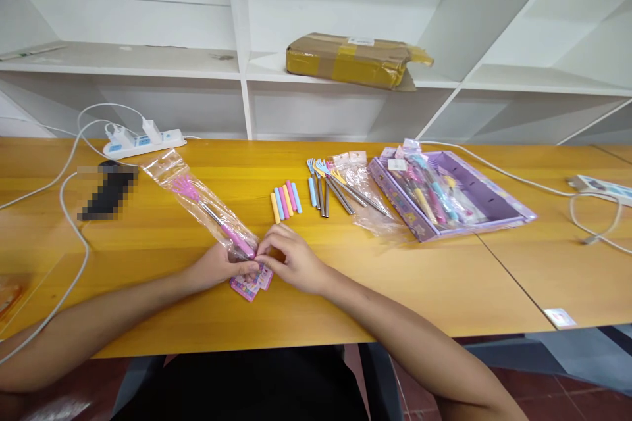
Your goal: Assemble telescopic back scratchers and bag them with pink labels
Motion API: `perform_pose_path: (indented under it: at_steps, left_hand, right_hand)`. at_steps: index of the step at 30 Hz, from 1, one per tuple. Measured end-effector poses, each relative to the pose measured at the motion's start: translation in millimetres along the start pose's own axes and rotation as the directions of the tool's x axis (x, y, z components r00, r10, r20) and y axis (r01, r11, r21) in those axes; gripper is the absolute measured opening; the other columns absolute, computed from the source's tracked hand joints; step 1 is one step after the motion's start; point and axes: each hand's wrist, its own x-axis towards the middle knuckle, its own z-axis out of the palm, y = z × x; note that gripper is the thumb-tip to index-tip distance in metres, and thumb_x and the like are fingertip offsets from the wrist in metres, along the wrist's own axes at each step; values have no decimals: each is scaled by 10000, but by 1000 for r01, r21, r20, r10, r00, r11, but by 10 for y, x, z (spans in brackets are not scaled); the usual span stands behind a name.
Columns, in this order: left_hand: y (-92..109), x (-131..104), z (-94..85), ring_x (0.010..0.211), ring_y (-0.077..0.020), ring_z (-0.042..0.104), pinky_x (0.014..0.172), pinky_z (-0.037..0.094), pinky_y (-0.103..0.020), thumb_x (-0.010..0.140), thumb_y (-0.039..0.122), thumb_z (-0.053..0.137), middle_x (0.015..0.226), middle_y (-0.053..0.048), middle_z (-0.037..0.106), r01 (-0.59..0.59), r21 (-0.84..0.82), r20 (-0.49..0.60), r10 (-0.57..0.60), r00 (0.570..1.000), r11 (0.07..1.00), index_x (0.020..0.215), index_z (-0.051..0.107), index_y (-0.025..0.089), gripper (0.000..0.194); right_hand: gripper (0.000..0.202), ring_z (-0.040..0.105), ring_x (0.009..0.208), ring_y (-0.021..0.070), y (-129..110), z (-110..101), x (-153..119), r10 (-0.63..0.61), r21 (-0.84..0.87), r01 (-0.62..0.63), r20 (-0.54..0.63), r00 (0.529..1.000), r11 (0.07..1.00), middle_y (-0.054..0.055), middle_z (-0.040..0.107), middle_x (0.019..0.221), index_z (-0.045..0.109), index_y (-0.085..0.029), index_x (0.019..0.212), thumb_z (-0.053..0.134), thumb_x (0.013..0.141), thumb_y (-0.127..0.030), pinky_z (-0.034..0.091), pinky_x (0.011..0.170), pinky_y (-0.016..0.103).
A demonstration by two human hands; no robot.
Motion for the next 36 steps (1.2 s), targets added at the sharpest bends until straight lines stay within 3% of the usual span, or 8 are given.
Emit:
perform_pose_path:
  at_steps: [4,8,12,17,26,30,33,36]
  left_hand:
    - [-18,6,6,735,-172,669,683,541,-279,838,451,832,809,-26,726,12,41,-32,-10,999,999,929,708,139,348]
    - [-17,4,0,683,-164,655,646,530,-277,843,478,819,761,-21,713,36,18,-20,-36,999,999,920,714,143,360]
    - [-34,8,-6,684,-170,665,659,543,-291,823,506,825,770,-32,722,33,-8,6,-33,999,999,934,719,152,386]
    - [-48,5,11,712,-180,678,667,556,-302,830,488,822,791,-40,732,36,-25,25,-35,999,999,920,725,155,358]
    - [11,-2,-26,695,-171,681,669,551,-291,920,515,722,775,-36,706,25,-47,112,-19,993,999,963,694,146,373]
    - [71,-30,-78,823,-191,703,759,563,-303,947,423,695,931,-64,747,-114,99,200,93,975,989,1017,724,163,271]
    - [201,-54,-82,868,-194,700,781,545,-285,970,312,652,1000,-69,763,-278,283,373,162,914,918,1007,767,193,169]
    - [301,-60,-67,780,-175,670,709,511,-259,986,259,613,920,-58,760,-375,340,475,186,860,862,990,772,200,169]
  right_hand:
    - [145,586,864,185,45,23,-14,34,20,-33,-15,999,999,35,602,902,654,-231,944,671,1012,-358,488,798,337]
    - [301,563,767,146,118,36,-46,190,135,-184,-33,981,974,3,566,915,581,-237,1095,732,958,-459,475,695,282]
    - [403,493,676,120,134,31,-54,287,229,-308,119,950,924,-32,558,802,586,-213,1030,736,923,-571,396,596,241]
    - [468,410,600,109,105,18,-38,292,155,-312,139,946,937,-48,471,634,603,-190,762,668,958,-610,324,562,242]
    - [469,476,641,114,144,-25,-41,291,202,-323,172,941,925,-28,536,683,610,-182,795,598,1007,-600,388,599,239]
    - [424,492,622,99,148,-11,-31,317,402,-380,216,923,833,-33,566,769,608,-191,1012,631,984,-613,412,575,232]
    - [483,513,603,83,157,4,-22,301,535,-376,226,926,756,-37,588,826,570,-208,1180,696,942,-609,422,559,223]
    - [493,522,557,77,192,11,-12,317,580,-398,242,917,711,-57,573,744,570,-204,1166,726,922,-604,383,502,200]
